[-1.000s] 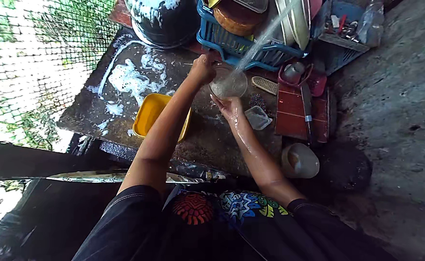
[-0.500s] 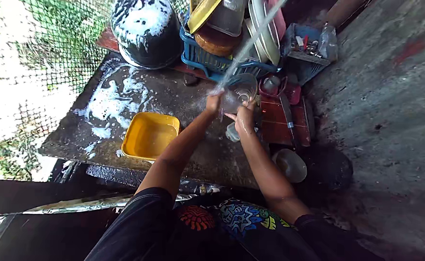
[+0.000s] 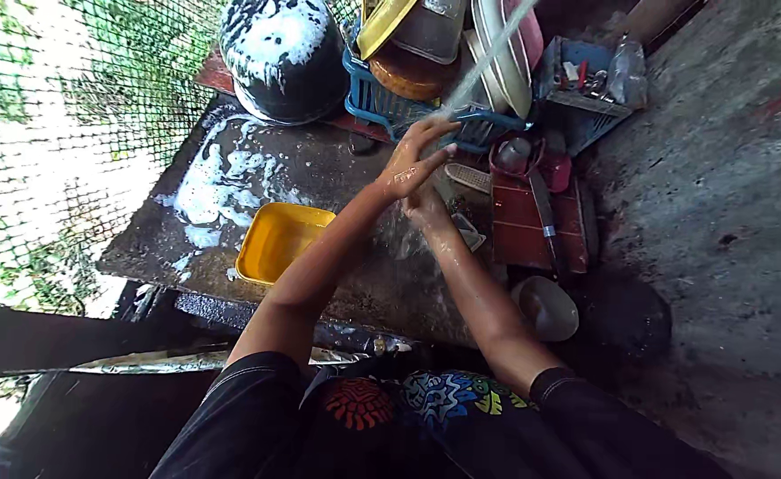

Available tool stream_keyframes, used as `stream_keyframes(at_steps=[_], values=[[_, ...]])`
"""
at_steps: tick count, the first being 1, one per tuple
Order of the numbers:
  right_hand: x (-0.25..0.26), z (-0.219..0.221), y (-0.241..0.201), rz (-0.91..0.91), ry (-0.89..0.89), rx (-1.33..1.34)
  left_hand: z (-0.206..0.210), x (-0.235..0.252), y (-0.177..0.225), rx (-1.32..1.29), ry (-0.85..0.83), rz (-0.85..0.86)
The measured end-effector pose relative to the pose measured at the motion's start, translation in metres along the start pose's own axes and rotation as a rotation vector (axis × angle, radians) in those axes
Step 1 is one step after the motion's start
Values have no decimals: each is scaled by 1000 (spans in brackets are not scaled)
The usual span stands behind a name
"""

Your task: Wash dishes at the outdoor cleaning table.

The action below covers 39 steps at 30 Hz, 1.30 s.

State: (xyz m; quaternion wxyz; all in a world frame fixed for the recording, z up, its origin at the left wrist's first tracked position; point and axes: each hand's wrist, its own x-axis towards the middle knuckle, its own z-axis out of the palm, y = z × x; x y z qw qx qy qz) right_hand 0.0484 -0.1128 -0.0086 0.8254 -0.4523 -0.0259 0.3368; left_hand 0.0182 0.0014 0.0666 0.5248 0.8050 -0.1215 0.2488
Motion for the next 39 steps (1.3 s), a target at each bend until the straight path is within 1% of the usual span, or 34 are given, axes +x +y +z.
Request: stream_keyframes(at_steps=[1, 2, 3, 5, 7, 9, 10, 13, 15, 17, 19, 22, 25, 27, 29, 32, 33, 35, 37, 39], values=[[8, 1, 3, -2, -42, -21, -6, 3, -2, 48, -13, 12], [14, 1, 5, 3, -100, -15, -11, 4, -7, 55, -13, -15], [21, 2, 6, 26, -134, 42, -16, 6, -16, 11, -10, -79], [31, 4, 6, 119, -190, 219, -24, 7, -36, -198, -16, -311], [36, 5, 3, 173, -186, 303, -22, 7, -46, -309, 49, -588], [42, -1, 3, 199, -169, 342, -15, 8, -49, -370, 58, -720], [44, -5, 4, 201, -146, 344, -10, 9, -50, -400, 71, -747], [45, -16, 1, 172, -81, 252, 4, 16, -54, -459, 76, -685], [40, -20, -5, 157, -43, 200, 9, 23, -47, -516, 72, -646], [31, -23, -14, 140, 96, 115, 11, 29, -44, -577, 86, -587], [22, -24, -23, 82, 216, -81, 8, 30, -49, -588, 74, -561], [11, -27, -35, 41, 261, -323, 5, 21, -72, -649, 88, -632], [4, -26, -43, 44, 254, -514, 5, -4, -83, -549, 99, -714], [2, -26, -45, 22, 237, -661, 5, -20, -72, -481, 96, -859], [2, -25, -45, -30, 274, -790, 2, -32, -62, -420, 23, -964], [11, -29, -44, -4, 294, -774, -5, -34, -43, -320, -23, -1025], [16, -33, -43, 9, 298, -759, -5, -33, -40, -273, -13, -1019], [23, -37, -42, 17, 286, -736, -8, -32, -27, -158, -10, -954], [23, -31, -47, 8, 274, -693, -9, -34, -20, 52, -10, -802], [20, -24, -55, 32, 232, -619, -7, -37, -16, 261, -5, -597]])
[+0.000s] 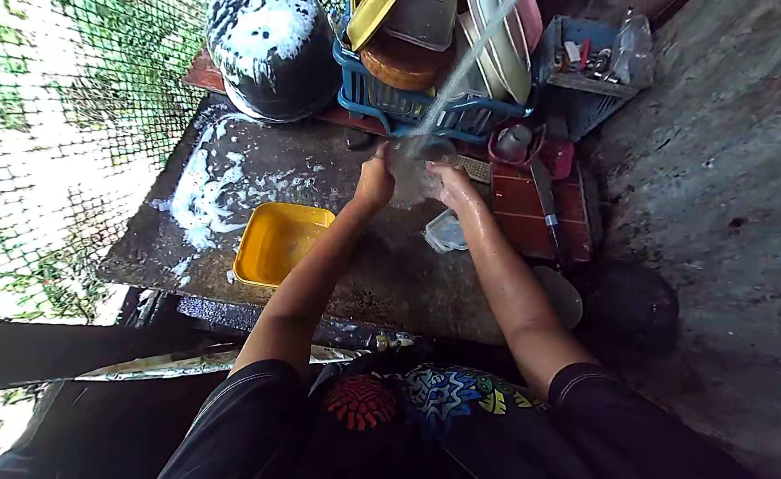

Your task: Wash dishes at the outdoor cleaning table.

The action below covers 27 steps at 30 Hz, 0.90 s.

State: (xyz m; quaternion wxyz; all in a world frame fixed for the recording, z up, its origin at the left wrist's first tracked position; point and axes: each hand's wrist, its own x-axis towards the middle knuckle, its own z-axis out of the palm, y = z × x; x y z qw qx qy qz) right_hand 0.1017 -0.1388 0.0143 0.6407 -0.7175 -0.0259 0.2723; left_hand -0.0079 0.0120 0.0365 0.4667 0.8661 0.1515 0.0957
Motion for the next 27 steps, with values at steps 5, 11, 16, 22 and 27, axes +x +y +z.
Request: stream_keyframes(at_steps=[5, 11, 16, 22, 27], values=[[-8, -7, -6, -159, -130, -212, -4, 5, -14, 267, 30, 302], [11, -8, 39, -352, -66, -133, 0, 17, -28, 111, 8, 620], [17, -2, 53, -293, 13, 302, -13, 7, -19, -553, -368, 35], [17, -8, 33, -223, -85, 382, -6, 12, -4, -706, -311, -26], [6, -10, 25, -82, -126, 102, -3, 45, 16, -519, -213, 15]])
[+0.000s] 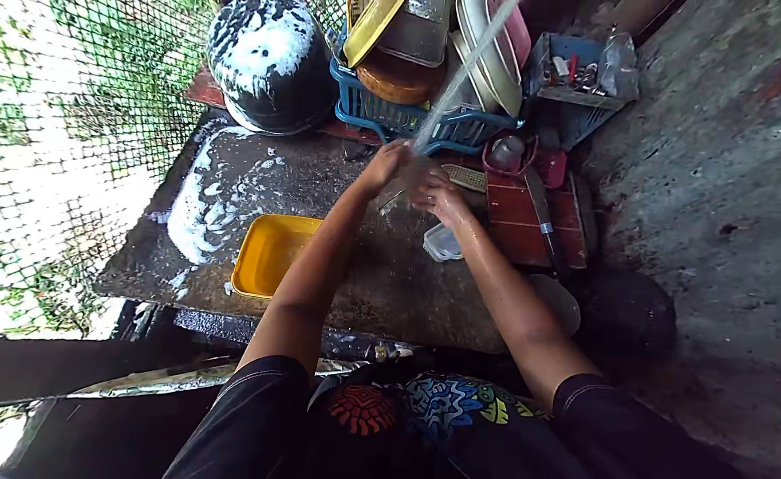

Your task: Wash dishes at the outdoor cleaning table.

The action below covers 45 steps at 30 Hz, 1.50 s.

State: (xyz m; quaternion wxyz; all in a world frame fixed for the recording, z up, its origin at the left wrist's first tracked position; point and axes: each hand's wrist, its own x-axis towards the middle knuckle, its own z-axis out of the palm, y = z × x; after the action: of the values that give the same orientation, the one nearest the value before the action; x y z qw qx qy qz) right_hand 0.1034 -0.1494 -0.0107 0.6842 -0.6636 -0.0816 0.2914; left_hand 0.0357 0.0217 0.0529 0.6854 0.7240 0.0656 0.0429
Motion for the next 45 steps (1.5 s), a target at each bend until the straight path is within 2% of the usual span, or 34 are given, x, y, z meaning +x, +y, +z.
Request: stream_keyframes(at_steps=[2, 5, 7, 9, 10, 14, 16, 18, 21, 23, 25, 27, 30, 33, 35, 37, 41, 43, 45], values=[[-1, -4, -3, 42, -34, -213, -2, 7, 3, 16, -21, -46], [-15, 1, -20, 148, -14, -464, -8, 3, -2, 36, -53, -250], [-23, 3, -28, 181, 21, -540, -16, -3, -12, -6, -74, -358], [-21, 0, -30, 182, 65, -560, -17, -2, -27, -45, -10, -397], [-19, -1, -29, 179, 87, -575, -14, 0, -31, 24, 46, -391], [-15, 0, -26, 115, 172, -729, 4, -11, -24, 789, 120, -285], [-29, 14, -36, 73, 206, -773, 10, -8, -36, 1039, 126, -111], [-43, 28, -45, 30, 207, -819, 15, 0, -59, 1116, 118, 92], [-49, 37, -42, -44, 216, -903, 24, 7, -89, 1066, 141, 392], [-49, 36, -34, -100, 231, -883, 20, 6, -87, 1147, 134, 387], [-49, 31, -25, -69, 239, -798, 9, 6, -81, 1185, 180, 248], [-48, 28, -19, -45, 264, -702, 5, 6, -68, 1110, 260, 42], [-49, 27, -15, -68, 292, -595, 2, -9, -36, 785, 285, -152], [-49, 24, -12, -62, 292, -499, -4, -29, -25, 252, 334, -294], [-48, 20, -10, -67, 295, -427, -4, -38, -30, -96, 224, -377], [-54, 20, -13, -76, 301, -429, -3, -51, -32, -258, 77, -369], [-59, 12, -44, -94, 201, -482, 5, -44, -44, -337, 81, -268], [-57, 1, -63, -214, 179, -610, 10, -41, -61, -397, 99, -215], [-59, -7, -96, -415, 224, -651, 17, -35, -63, -540, 166, -204]])
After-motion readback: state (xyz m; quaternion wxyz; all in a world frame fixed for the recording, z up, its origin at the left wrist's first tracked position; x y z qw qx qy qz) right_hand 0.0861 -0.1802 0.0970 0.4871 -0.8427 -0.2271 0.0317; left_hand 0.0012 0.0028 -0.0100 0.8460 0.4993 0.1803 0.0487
